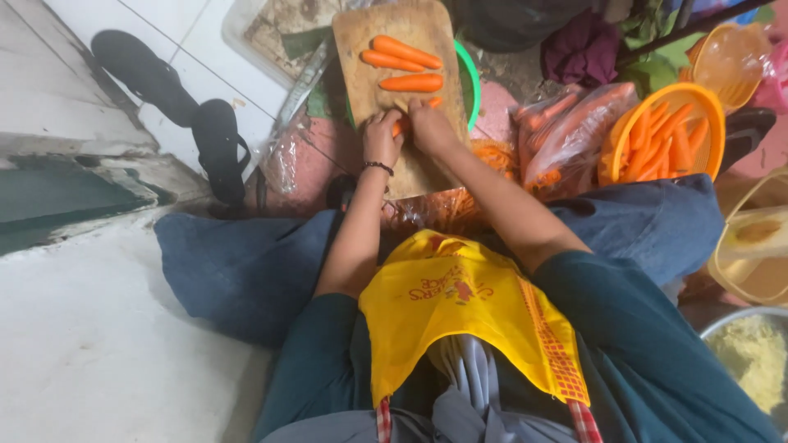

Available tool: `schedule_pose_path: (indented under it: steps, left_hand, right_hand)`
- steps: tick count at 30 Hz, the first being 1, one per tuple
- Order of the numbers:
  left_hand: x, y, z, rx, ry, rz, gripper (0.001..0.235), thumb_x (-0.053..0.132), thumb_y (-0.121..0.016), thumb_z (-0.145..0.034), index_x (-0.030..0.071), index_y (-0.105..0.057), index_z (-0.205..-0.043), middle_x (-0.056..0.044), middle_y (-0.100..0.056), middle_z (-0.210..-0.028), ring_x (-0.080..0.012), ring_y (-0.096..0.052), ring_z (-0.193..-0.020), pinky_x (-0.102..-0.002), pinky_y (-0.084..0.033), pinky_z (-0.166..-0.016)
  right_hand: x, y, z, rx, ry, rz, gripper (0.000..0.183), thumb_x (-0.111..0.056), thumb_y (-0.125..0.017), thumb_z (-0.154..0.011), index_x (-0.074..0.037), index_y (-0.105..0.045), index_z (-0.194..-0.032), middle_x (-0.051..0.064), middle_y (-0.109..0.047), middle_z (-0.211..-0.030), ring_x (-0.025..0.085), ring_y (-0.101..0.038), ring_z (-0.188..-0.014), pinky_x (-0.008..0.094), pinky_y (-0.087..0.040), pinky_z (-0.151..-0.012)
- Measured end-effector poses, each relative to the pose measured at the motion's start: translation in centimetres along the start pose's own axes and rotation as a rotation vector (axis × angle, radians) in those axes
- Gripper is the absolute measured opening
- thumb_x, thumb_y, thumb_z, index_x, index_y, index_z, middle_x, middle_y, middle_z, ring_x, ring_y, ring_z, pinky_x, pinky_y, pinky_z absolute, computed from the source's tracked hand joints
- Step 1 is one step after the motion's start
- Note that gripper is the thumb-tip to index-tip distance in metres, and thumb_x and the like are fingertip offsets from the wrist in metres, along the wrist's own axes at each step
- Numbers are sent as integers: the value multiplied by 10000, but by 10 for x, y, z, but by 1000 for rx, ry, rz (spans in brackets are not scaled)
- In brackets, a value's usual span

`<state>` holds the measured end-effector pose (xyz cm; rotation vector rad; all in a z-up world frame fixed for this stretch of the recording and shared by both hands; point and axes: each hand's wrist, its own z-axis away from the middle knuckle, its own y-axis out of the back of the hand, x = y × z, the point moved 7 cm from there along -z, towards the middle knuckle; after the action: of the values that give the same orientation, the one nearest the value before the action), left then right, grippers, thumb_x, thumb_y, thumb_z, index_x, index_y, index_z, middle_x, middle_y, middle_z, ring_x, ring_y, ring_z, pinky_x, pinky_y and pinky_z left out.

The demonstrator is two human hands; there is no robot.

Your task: Chopping carrots into small pieces on a wooden cutting board while sitting on the floor.

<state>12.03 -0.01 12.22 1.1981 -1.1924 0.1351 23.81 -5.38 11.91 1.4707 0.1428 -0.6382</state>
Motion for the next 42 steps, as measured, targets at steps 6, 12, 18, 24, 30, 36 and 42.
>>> schedule_pose_path:
  steps: [6,12,18,24,30,36,42]
  left_hand:
    - [1,-18,9,175,74,-328,350,21,-826,-701,120,-693,-1008,-178,-657,-1082,-429,-600,-1063,-503,-479,-863]
    - [2,-26,16,-67,122,329,415,-14,-794,-781,78,-663,-1165,-116,-661,-1111,-274,-678,-852,-353,-569,-798]
    - [-64,-100,21,-34,299,857,161,40,-756,-904,46,-721,-1060,-59,-750,-964,-109,-717,-815,-263,-609,-745]
    - [-47,-78,22,87,282,645,109,-16,-784,-865,0,-692,-921,-50,-753,-863,-118,-699,-801,-260,-566,-743]
    - [-34,-64,27,120,322,664,65,-37,-711,-880,25,-703,-899,-54,-775,-823,-110,-747,-773,-262,-582,-717]
    - [-27,-57,27,152,307,669,91,-63,-680,-859,15,-707,-899,-69,-769,-808,-122,-752,-758,-264,-582,-697]
    - [-34,-63,23,189,250,603,76,-51,-696,-853,14,-710,-892,-72,-769,-812,-126,-758,-763,-269,-575,-702]
  right_hand:
    - [11,15,5,12,-73,-34,246,-75,-600,-921,31,-477,-1104,347,-672,-970,525,-659,-913,581,-526,-777]
    - [24,24,41,34,-120,-68,342,-146,-638,-921,22,-443,-1145,330,-683,-904,528,-659,-875,597,-518,-743]
    - [11,49,68,96,-222,-23,266,-151,-662,-907,-36,-534,-1111,289,-705,-928,501,-675,-847,592,-523,-721]
    - [-47,93,89,312,-81,0,211,-175,-651,-988,-3,-557,-1066,281,-692,-956,493,-677,-798,567,-525,-660]
    - [-62,86,93,251,-93,64,184,-159,-607,-1014,-8,-555,-1105,259,-696,-996,478,-684,-788,558,-529,-642]
    - [-58,76,86,217,-80,90,296,-133,-606,-991,-30,-576,-1266,264,-696,-1042,477,-688,-827,550,-536,-690]
    - [-40,68,70,163,-78,60,404,-139,-629,-979,-19,-547,-1356,292,-697,-1096,485,-688,-905,551,-542,-766]
